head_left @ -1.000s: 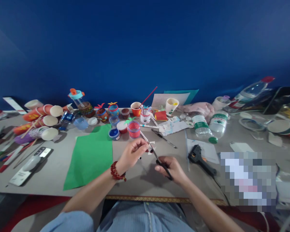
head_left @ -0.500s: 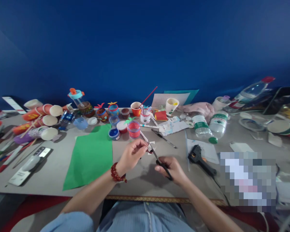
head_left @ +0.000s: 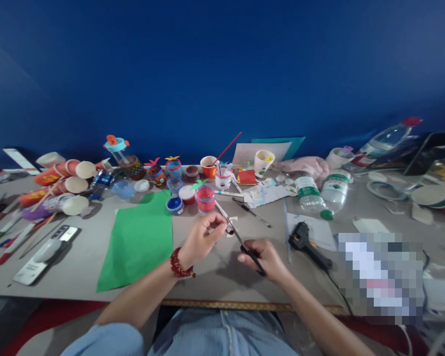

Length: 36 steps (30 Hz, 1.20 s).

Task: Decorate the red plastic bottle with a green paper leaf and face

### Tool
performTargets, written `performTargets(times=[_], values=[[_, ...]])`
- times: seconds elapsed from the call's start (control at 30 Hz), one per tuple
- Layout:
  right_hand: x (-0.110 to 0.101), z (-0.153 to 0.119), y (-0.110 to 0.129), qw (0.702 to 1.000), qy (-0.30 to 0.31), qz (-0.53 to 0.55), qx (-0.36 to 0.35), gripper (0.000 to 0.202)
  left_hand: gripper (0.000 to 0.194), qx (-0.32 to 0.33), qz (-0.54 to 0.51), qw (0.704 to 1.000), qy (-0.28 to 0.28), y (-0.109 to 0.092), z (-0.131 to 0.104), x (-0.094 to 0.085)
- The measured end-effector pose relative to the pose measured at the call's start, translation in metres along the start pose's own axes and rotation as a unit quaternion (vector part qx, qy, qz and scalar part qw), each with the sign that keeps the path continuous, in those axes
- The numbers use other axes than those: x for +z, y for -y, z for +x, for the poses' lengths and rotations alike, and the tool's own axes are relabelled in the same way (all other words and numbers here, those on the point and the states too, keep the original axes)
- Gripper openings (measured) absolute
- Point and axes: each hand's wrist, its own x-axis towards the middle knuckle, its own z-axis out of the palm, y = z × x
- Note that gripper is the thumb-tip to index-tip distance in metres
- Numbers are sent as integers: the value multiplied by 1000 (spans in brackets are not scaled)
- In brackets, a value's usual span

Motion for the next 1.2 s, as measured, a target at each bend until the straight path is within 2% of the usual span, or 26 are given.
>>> performTargets(times=[0.63,0.83,1.07,1.2], values=[[4,-1,0,999,-15,17,33,63,22,42,58,997,-3,-4,3,-1],[13,0,-1,996,-42,46,58,61,22,-6,-42,999,-14,-1,-1,7],[14,1,1,996,-82,-15,19,61,23,-31,-157,987,-27,6,0,15],[14,0,2,997,-76,-13,31,60,20,-35,-166,985,-33,9,1,15]])
